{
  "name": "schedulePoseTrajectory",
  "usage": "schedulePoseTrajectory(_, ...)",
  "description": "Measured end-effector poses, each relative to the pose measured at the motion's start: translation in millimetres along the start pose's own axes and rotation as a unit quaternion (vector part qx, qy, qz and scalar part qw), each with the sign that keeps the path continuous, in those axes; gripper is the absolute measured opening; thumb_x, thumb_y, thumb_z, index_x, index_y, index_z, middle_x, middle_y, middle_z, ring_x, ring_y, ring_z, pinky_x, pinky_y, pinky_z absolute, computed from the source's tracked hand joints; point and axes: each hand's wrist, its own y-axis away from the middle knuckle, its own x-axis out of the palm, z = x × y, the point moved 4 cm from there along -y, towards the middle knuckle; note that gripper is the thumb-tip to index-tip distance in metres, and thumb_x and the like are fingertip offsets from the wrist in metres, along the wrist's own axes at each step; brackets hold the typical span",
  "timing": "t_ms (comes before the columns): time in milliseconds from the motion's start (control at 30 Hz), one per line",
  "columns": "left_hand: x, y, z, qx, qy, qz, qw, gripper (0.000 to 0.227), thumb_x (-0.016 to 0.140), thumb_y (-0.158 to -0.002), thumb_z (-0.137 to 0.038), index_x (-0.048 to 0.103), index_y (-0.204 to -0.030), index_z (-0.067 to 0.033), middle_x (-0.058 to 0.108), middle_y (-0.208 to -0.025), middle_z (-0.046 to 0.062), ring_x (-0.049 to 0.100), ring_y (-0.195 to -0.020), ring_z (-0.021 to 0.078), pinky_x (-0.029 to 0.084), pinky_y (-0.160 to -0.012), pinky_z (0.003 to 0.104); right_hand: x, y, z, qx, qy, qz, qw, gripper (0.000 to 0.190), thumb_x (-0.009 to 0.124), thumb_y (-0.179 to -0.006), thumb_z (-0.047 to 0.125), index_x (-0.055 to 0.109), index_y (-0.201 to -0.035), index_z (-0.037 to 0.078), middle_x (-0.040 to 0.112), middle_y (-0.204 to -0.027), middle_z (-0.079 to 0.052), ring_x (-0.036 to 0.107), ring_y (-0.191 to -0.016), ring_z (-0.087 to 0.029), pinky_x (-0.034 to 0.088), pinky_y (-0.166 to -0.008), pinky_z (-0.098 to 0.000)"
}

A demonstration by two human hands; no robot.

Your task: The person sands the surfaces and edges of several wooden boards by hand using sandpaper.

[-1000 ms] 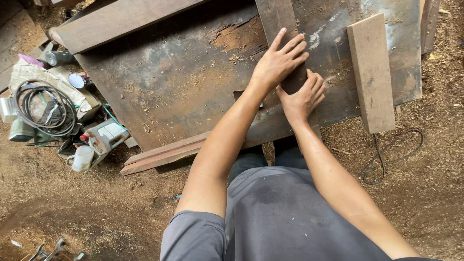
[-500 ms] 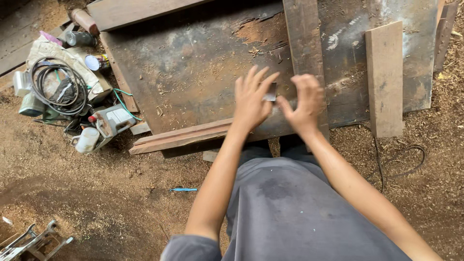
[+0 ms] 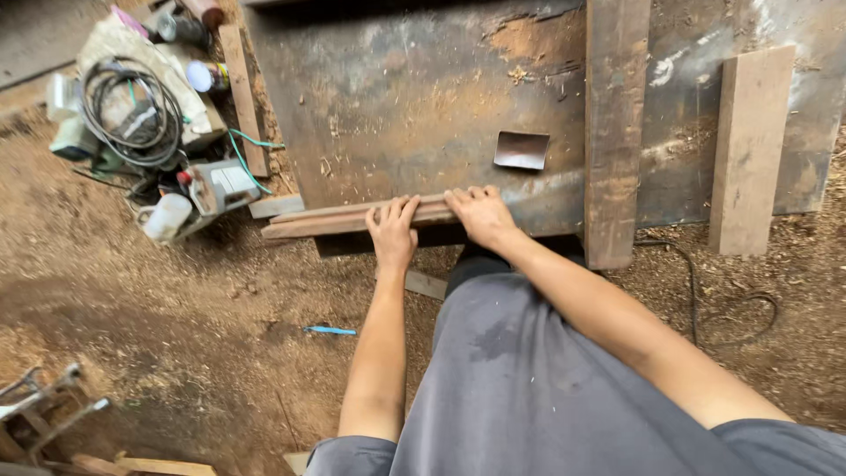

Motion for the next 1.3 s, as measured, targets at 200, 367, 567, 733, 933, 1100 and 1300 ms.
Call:
schedulePoseTrajectory(200,-45,-32,-73,0.079,0.132,0.042,0.987,0.061,0.079,-0.073,-0.01,0.065,-0.131,-0.022,0.067,-0.127,0.0,0.058,-0.121,0.0205,0.037,-0.102,0.047,-95,38,-55,0.078,-0.034,0.127,0.988,0.068,0.073,-0.078,0.013,0.058,-0.144,0.019,0.067,-0.134,-0.004,0.064,-0.12,-0.026,0.048,-0.101,-0.0421)
schedulePoseTrajectory(367,-50,-81,-162,0.127,0.236,0.138,0.954,0.06,0.086,-0.072,-0.029,0.064,-0.128,-0.0224,0.068,-0.123,0.001,0.058,-0.12,0.0227,0.038,-0.097,0.045,-183,99,-99,0.104,0.118,0.083,0.984,0.092,0.086,-0.07,0.042,0.045,-0.152,0.027,0.044,-0.156,-0.009,0.028,-0.149,-0.033,0.022,-0.121,-0.0533)
schedulePoseTrajectory(567,-11,-148,-224,0.14,0.218,0.306,0.916,0.07,0.086,-0.077,-0.045,0.059,-0.138,-0.0215,0.068,-0.133,0.006,0.057,-0.13,0.0274,0.044,-0.102,0.051,-167,116,-126,0.195,0.132,0.088,0.968,0.115,0.086,-0.069,0.047,0.02,-0.161,0.028,0.026,-0.164,-0.01,0.014,-0.155,-0.031,0.005,-0.122,-0.0584)
schedulePoseTrajectory(733,-30,-133,-204,0.154,0.213,0.185,0.947,0.1,0.094,-0.061,-0.042,0.047,-0.147,-0.0244,0.057,-0.142,0.007,0.046,-0.138,0.0293,0.034,-0.114,0.052,-140,116,-150,0.182,0.143,0.009,0.973,0.11,0.086,-0.073,0.033,0.024,-0.164,0.027,0.032,-0.166,-0.007,0.022,-0.156,-0.029,0.009,-0.126,-0.0567)
schedulePoseTrajectory(933,-39,-98,-166,0.123,0.119,0.07,0.983,0.122,0.096,-0.05,-0.027,0.033,-0.154,-0.0242,0.046,-0.147,0.006,0.038,-0.141,0.0294,0.021,-0.119,0.057,-132,109,-159,0.174,0.103,-0.014,0.979,0.104,0.087,-0.07,0.021,0.034,-0.159,0.025,0.041,-0.158,-0.008,0.028,-0.153,-0.028,0.01,-0.128,-0.057)
schedulePoseTrajectory(1100,-15,-90,-156,0.112,0.11,0.052,0.986,0.105,0.089,-0.056,-0.012,0.042,-0.15,-0.0227,0.052,-0.14,0.004,0.045,-0.137,0.0263,0.026,-0.123,0.054,-124,117,-150,0.165,0.092,-0.003,0.982,0.103,0.088,-0.069,0.023,0.035,-0.157,0.024,0.043,-0.154,-0.009,0.032,-0.149,-0.029,0.012,-0.126,-0.0571)
schedulePoseTrajectory(1300,-15,-69,-146,0.101,0.137,0.043,0.985,0.099,0.084,-0.056,-0.007,0.047,-0.147,-0.0209,0.053,-0.137,0.005,0.045,-0.138,0.0265,0.025,-0.124,0.052,-113,125,-128,0.163,0.077,-0.03,0.983,0.103,0.089,-0.067,0.024,0.037,-0.155,0.024,0.046,-0.15,-0.008,0.036,-0.146,-0.03,0.013,-0.125,-0.0574)
